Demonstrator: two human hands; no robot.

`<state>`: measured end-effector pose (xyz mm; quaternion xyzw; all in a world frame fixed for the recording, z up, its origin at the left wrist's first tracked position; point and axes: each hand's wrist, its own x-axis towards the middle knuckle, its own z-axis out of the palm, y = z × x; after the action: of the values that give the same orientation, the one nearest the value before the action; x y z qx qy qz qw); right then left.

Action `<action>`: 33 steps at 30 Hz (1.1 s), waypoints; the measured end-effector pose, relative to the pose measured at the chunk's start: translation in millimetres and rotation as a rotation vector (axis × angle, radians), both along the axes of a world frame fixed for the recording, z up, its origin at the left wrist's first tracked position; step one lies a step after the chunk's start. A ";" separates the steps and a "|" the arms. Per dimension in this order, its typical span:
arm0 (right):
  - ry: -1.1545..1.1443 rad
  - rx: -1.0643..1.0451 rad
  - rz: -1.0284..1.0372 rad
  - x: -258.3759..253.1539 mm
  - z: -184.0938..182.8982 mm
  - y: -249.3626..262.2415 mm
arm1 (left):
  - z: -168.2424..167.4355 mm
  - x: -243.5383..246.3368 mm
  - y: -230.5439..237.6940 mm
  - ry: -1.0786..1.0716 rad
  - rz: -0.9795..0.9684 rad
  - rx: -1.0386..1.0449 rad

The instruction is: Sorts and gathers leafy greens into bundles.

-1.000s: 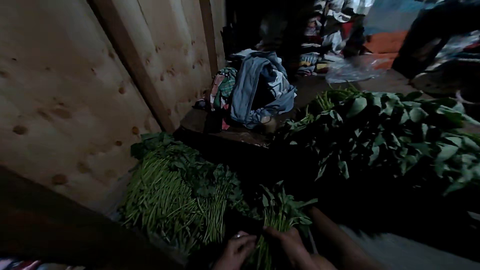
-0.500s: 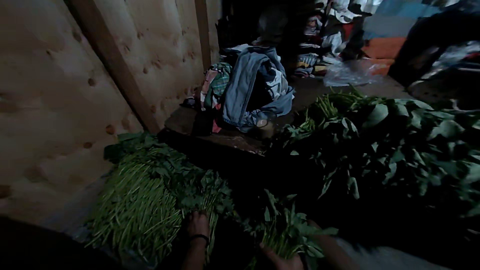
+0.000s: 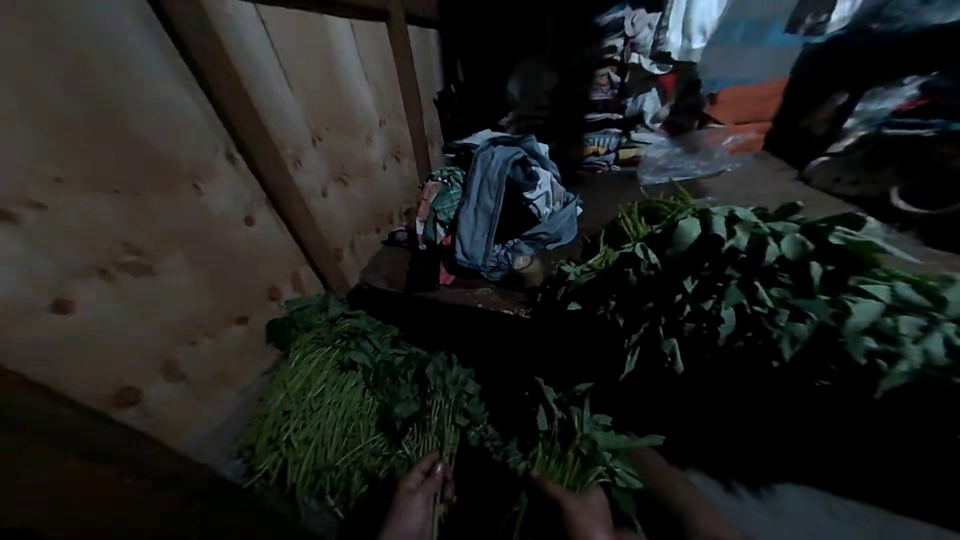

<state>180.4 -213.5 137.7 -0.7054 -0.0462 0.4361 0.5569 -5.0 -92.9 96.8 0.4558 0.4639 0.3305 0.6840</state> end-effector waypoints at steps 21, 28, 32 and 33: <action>-0.009 0.025 0.102 3.1 -0.6 -4.0 | 51.7 1.8 -67.1 -0.392 -0.095 0.049; 0.000 0.006 0.110 2.2 0.5 -5.8 | 41.0 16.5 -68.3 0.607 0.065 0.518; 0.101 0.053 0.149 1.3 6.6 -9.9 | 40.6 40.2 -96.0 0.823 0.172 0.831; 0.122 0.054 0.153 0.7 7.8 -10.4 | 36.7 47.1 -103.5 0.838 0.192 0.913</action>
<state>181.1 -223.9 145.5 -0.6568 -0.0780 0.5180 0.5424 42.1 -196.4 133.5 0.7493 0.5434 0.3485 0.1475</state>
